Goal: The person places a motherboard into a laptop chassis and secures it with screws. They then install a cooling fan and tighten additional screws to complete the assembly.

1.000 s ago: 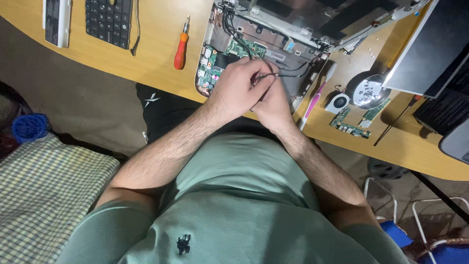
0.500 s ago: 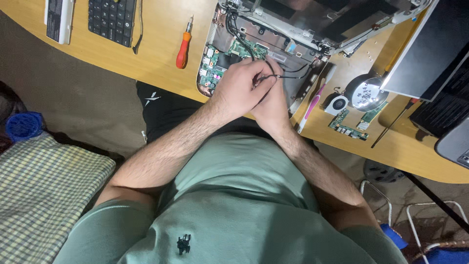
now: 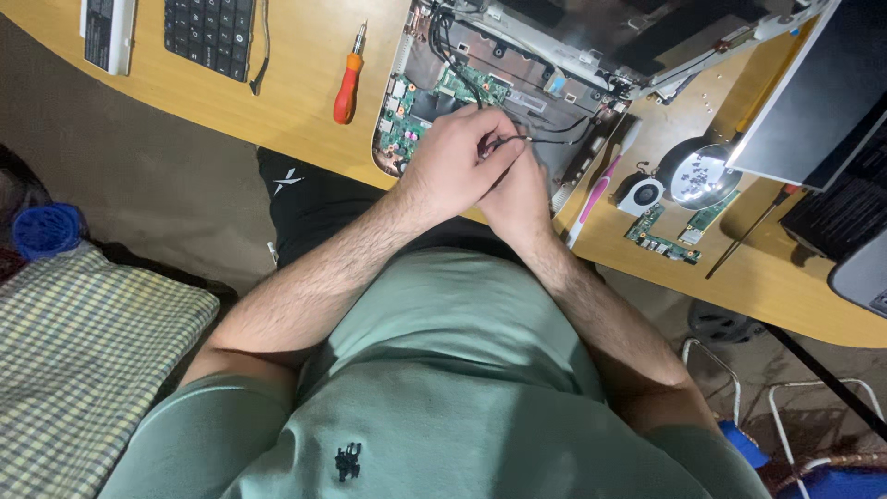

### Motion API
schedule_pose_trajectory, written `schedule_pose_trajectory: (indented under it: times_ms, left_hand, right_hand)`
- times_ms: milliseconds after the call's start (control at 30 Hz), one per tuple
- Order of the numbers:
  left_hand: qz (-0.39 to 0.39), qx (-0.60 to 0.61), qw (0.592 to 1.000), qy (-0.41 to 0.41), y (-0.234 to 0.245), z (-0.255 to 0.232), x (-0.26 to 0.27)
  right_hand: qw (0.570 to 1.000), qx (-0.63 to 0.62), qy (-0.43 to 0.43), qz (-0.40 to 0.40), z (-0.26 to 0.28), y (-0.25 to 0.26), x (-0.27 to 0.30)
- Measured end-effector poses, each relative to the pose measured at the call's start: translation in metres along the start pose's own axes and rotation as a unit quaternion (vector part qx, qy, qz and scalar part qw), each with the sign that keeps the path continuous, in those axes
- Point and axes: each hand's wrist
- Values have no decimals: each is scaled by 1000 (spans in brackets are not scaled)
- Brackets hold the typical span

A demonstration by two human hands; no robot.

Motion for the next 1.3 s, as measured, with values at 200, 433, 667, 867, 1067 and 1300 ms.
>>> schedule_pose_trajectory:
  times_ms: [200, 433, 667, 867, 1067, 1300]
  left_hand:
    - [4, 5, 1000, -15, 4, -3, 2]
    - [6, 16, 1000, -15, 2, -2, 2]
    - [6, -40, 999, -2, -1, 0, 1]
    - [52, -94, 994, 34, 22, -28, 39]
    - [88, -187, 976, 71, 47, -39, 85]
    - [-101, -276, 952, 83, 70, 23, 89]
  right_hand:
    - [999, -21, 35, -5, -17, -12, 5]
    - [997, 56, 37, -36, -30, -22, -4]
    - [982, 126, 133, -34, -21, -13, 6]
    - [991, 62, 75, 93, 11, 14, 46]
    - [982, 71, 122, 125, 14, 16, 51]
    - [979, 161, 119, 49, 19, 18, 50]
Point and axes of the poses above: each hand's wrist, its own x-axis away from the middle knuckle, its own y-axis out of the back of the hand, z = x × y, and after that the axes turned 12 degrees about z, right-handed
